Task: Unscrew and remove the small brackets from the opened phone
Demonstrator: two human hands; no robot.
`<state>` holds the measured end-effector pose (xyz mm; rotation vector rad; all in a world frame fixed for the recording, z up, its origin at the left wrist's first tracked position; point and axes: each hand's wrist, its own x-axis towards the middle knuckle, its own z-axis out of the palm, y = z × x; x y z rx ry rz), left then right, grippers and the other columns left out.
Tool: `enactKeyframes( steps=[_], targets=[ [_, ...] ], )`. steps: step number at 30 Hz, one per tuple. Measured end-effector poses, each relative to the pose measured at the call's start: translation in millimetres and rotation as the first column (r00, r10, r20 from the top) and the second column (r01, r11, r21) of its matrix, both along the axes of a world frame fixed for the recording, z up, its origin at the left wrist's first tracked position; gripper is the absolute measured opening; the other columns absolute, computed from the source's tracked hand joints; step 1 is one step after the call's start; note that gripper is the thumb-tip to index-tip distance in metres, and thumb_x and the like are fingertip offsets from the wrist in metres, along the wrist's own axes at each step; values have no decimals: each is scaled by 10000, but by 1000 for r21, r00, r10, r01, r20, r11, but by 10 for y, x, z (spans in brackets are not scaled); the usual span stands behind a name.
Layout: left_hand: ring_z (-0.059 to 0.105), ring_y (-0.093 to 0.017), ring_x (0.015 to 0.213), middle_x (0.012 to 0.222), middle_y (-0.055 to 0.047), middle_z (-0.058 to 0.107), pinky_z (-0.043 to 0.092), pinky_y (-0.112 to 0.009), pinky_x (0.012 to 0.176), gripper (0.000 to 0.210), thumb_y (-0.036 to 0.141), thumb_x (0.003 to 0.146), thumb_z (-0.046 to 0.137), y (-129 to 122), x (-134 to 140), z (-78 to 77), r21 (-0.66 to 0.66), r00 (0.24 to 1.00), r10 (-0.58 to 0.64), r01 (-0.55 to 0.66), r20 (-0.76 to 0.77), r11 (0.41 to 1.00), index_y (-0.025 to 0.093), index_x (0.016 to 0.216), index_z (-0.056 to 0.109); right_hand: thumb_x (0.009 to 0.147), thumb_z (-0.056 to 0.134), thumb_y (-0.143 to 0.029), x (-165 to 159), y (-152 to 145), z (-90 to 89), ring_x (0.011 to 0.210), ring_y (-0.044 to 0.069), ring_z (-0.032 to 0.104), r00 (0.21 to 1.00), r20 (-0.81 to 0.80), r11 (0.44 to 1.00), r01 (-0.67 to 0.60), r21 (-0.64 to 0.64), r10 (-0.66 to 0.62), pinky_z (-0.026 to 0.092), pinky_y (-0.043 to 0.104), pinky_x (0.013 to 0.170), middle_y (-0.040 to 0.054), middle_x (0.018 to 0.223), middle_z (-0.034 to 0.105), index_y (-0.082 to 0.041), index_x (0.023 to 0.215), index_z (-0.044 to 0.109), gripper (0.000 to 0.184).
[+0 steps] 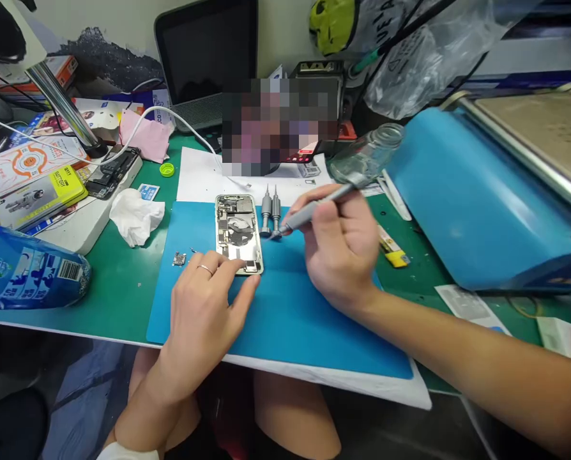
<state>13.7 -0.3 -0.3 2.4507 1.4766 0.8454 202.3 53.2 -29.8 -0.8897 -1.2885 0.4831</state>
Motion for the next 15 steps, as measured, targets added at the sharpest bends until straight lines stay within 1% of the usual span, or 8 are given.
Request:
enactKeyframes(
  steps=[2,3,6,8,10,13,15],
  targets=[
    [620,-223,879,952,-61,701,489,-357,798,173,322,1036,613,-18,-6,-3,0,1000,-15,15,4,1000,177,1058,704,997,569,-445,-12,-104,14,652,176,631,999,-5,999,-32,9,32,572,342,613,4,857,647,-335,1048,623,133],
    [615,-220,864,938,-57,698,490,-356,785,175,321,1034,619,-27,-10,-2,1,1000,-31,31,5,1000,172,1063,706,989,591,-427,-10,-154,21,662,182,640,997,-3,997,-77,3,77,575,343,605,7,860,660,-348,1094,639,140],
    [598,-210,821,899,-42,688,489,-348,740,175,320,1026,634,-51,-22,-8,8,997,-73,73,13,997,167,1063,708,991,621,-368,0,-251,38,676,161,653,980,-8,980,-201,-10,201,580,288,556,7,870,692,-348,1253,642,263],
    [593,-209,817,907,-40,692,490,-351,736,176,324,1011,658,-53,-23,-20,7,997,-71,70,22,997,164,1068,706,1004,621,-329,-5,-262,48,724,141,671,965,-32,965,-262,-31,261,596,258,590,7,896,699,-334,1300,633,297],
    [591,-209,817,916,-35,695,488,-352,731,180,327,1000,676,-42,-15,-30,2,998,-61,61,32,998,169,1080,703,1006,629,-299,-16,-244,59,762,127,678,957,-71,958,-285,-36,282,608,242,632,5,918,702,-324,1284,640,280],
    [588,-206,815,917,-25,696,482,-353,724,178,334,997,681,-24,7,-32,-11,998,-52,53,37,999,181,1086,701,981,677,-282,-34,-212,76,789,118,689,956,-118,963,-270,-13,267,617,232,662,-3,926,714,-312,1211,661,233],
    [587,-208,818,913,-24,696,479,-357,732,175,337,998,680,-20,24,-24,-22,998,-45,45,38,999,183,1079,702,961,710,-275,-43,-201,82,805,109,701,953,-146,963,-270,-5,267,622,213,677,-12,925,727,-309,1189,667,234]
  ],
)
